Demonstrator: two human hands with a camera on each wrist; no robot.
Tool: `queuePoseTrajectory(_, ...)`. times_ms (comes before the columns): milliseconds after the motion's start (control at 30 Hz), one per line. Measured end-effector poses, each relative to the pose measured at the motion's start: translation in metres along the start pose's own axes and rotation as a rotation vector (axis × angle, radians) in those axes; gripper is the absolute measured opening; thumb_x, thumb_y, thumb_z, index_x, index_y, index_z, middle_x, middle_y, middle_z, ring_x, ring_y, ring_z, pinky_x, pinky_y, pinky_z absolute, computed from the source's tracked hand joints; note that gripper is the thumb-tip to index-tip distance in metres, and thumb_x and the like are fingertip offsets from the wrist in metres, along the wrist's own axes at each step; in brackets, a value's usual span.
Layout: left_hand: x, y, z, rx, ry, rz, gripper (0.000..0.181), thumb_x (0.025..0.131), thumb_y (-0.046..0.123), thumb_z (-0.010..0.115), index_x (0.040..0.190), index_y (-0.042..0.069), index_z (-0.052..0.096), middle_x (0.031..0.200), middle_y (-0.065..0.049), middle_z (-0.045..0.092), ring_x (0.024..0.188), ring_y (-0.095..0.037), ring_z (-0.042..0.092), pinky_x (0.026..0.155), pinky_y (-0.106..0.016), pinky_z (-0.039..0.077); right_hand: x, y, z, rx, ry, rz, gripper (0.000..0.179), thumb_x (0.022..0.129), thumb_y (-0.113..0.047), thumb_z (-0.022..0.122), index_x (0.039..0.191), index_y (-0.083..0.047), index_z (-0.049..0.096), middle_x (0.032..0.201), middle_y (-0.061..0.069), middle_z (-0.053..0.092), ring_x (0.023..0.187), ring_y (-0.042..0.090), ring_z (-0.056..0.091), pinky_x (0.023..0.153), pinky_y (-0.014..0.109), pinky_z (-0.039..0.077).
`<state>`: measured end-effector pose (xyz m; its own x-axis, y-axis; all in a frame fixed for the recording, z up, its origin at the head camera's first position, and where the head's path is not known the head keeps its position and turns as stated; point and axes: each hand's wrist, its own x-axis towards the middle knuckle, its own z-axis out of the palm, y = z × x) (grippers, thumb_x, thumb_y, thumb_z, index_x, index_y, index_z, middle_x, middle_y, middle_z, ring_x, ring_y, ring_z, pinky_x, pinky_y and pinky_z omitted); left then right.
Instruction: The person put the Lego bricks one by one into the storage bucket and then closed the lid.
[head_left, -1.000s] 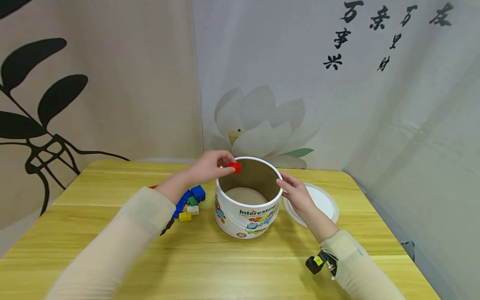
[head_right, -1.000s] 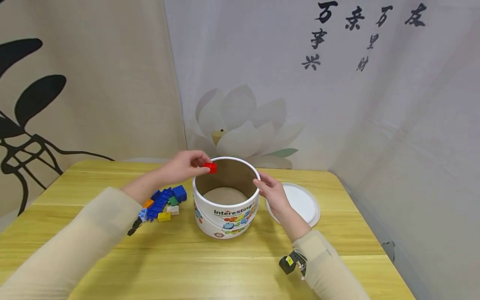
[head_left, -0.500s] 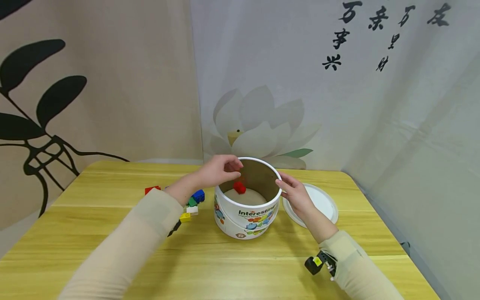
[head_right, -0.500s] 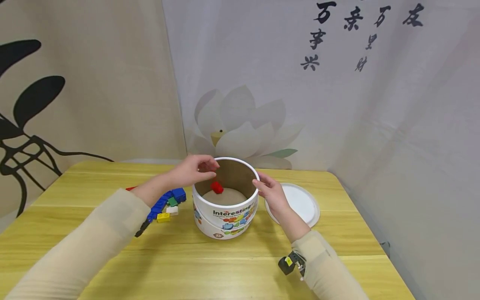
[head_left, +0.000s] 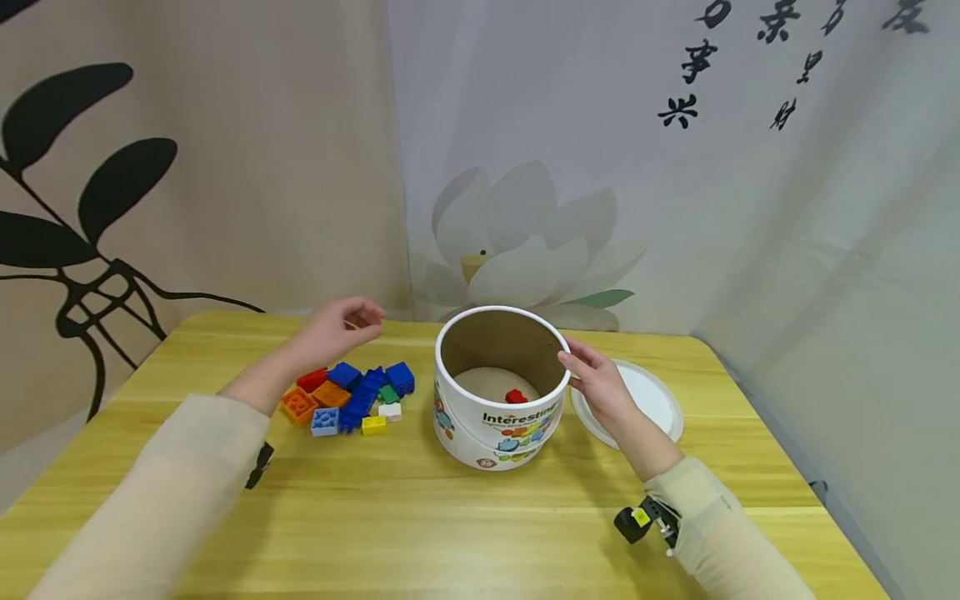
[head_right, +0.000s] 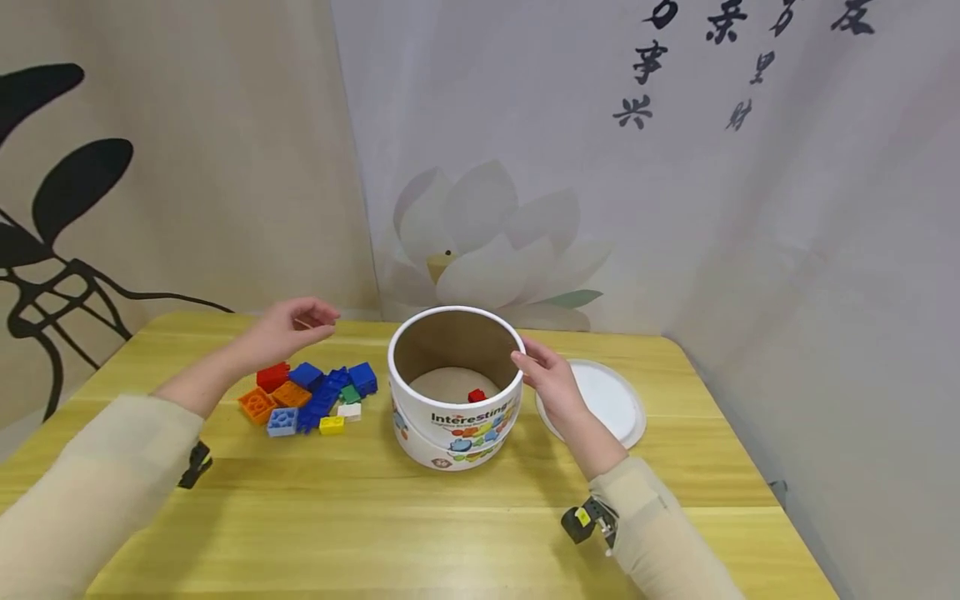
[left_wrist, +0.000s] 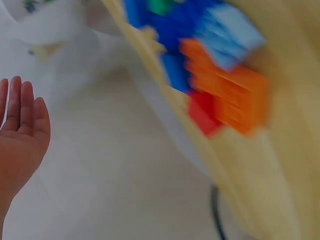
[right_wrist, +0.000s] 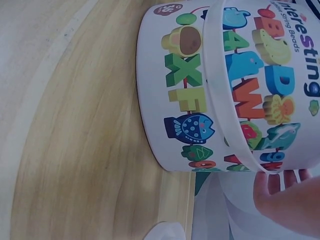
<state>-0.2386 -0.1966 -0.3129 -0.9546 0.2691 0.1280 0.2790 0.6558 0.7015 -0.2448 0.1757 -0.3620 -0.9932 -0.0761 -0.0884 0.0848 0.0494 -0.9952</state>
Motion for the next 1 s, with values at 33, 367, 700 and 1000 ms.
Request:
queuePoseTrajectory(33,-0.004,-0.007,-0.003,0.008,0.004,-0.019,0.027,0.095,0.019,0.054,0.116,0.003,0.056,0.109,-0.015,0.060,0.098,-0.027,0.056,0.084,-0.037,0.048,0.000,0.000,-0.001,-0.002,0.004,0.001,0.049,0.096,-0.016,0.052,0.141,-0.002,0.038,0.139,0.015,0.043,0.114,0.015,0.051,0.101,0.039,0.041)
queuePoseTrajectory(367,-0.044,-0.079,-0.014,0.042,0.064,-0.136,0.036,0.094,0.022,0.056,0.118,-0.005,0.054,0.108,-0.021,0.059,0.097,-0.030,0.055,0.074,-0.022,0.047,0.001,0.000,-0.003,0.011,-0.005,-0.007,0.048,0.096,-0.014,0.051,0.140,-0.001,0.039,0.131,0.010,0.048,0.110,0.010,0.053,0.100,0.038,0.042)
queuePoseTrajectory(700,-0.068,-0.114,-0.007,0.069,0.038,-0.231,0.052,0.092,0.027,0.058,0.126,-0.010,0.044,0.120,-0.030,0.052,0.105,-0.040,0.052,0.089,-0.050,0.047,0.001,0.000,-0.001,0.019,-0.015,-0.009,0.049,0.096,-0.013,0.049,0.142,-0.001,0.037,0.143,0.017,0.039,0.122,0.020,0.046,0.106,0.046,0.035)
queuePoseTrajectory(1000,-0.079,-0.126,0.008,0.055,-0.003,-0.280,0.067,0.086,0.035,0.066,0.127,-0.012,0.044,0.123,-0.032,0.050,0.102,-0.038,0.054,0.087,-0.048,0.048,0.001,0.001,-0.002,0.021,-0.013,-0.009,0.049,0.096,-0.014,0.050,0.141,-0.001,0.037,0.142,0.017,0.040,0.116,0.015,0.049,0.104,0.043,0.038)
